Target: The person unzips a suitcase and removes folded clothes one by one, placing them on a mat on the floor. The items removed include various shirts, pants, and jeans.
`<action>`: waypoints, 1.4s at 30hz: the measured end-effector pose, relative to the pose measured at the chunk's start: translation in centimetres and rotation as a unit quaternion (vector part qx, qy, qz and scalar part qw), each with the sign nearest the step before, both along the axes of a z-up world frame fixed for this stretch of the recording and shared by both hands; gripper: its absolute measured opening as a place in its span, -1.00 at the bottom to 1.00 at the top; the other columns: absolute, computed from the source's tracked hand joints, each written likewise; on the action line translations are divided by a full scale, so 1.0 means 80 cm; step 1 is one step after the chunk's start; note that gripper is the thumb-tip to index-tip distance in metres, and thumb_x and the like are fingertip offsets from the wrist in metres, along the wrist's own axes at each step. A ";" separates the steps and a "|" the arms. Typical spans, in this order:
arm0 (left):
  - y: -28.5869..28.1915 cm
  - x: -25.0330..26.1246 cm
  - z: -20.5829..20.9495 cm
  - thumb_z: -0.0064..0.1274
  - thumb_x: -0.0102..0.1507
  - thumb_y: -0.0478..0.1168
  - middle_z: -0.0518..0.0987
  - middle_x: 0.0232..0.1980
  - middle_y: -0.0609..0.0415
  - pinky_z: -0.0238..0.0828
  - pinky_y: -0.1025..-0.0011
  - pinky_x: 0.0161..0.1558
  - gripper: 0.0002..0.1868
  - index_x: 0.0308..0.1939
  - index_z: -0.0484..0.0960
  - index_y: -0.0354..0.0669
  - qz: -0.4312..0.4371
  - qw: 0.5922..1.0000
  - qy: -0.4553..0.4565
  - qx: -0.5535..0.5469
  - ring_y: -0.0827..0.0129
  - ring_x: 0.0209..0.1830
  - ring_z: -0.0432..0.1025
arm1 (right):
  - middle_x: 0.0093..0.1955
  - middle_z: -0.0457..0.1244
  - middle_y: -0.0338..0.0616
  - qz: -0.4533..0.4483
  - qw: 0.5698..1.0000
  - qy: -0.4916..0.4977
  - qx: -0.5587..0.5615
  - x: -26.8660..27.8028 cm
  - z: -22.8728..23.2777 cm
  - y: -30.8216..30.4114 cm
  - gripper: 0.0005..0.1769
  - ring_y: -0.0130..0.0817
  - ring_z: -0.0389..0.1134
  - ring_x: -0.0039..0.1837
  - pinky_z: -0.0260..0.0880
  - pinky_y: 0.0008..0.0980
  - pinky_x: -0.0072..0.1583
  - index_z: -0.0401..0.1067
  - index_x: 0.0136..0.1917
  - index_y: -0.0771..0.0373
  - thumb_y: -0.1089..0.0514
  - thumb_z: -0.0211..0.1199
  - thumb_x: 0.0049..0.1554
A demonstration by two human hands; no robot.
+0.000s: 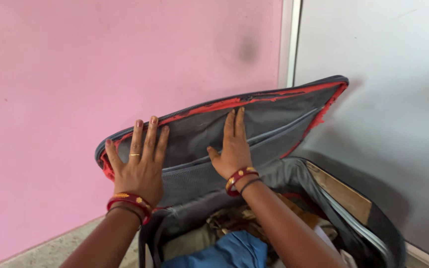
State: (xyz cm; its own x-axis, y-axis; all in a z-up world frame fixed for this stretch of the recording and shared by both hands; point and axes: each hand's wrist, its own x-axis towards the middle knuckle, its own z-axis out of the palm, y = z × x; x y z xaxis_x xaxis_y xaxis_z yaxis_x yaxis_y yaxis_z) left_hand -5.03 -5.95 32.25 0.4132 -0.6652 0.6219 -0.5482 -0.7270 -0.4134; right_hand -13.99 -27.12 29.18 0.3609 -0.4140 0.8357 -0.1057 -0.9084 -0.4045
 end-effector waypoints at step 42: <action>0.011 0.065 -0.018 -0.07 0.09 -0.39 -0.33 0.69 0.00 -0.39 -0.45 0.38 0.03 0.62 -0.15 0.07 -0.034 0.990 0.121 -0.067 0.11 0.67 -0.37 | 0.74 -0.53 -0.10 -0.105 0.972 0.199 0.071 0.048 -0.033 -0.002 0.37 0.18 -0.30 0.70 0.22 0.29 0.37 -0.42 0.66 -0.28 0.22 0.51 -0.04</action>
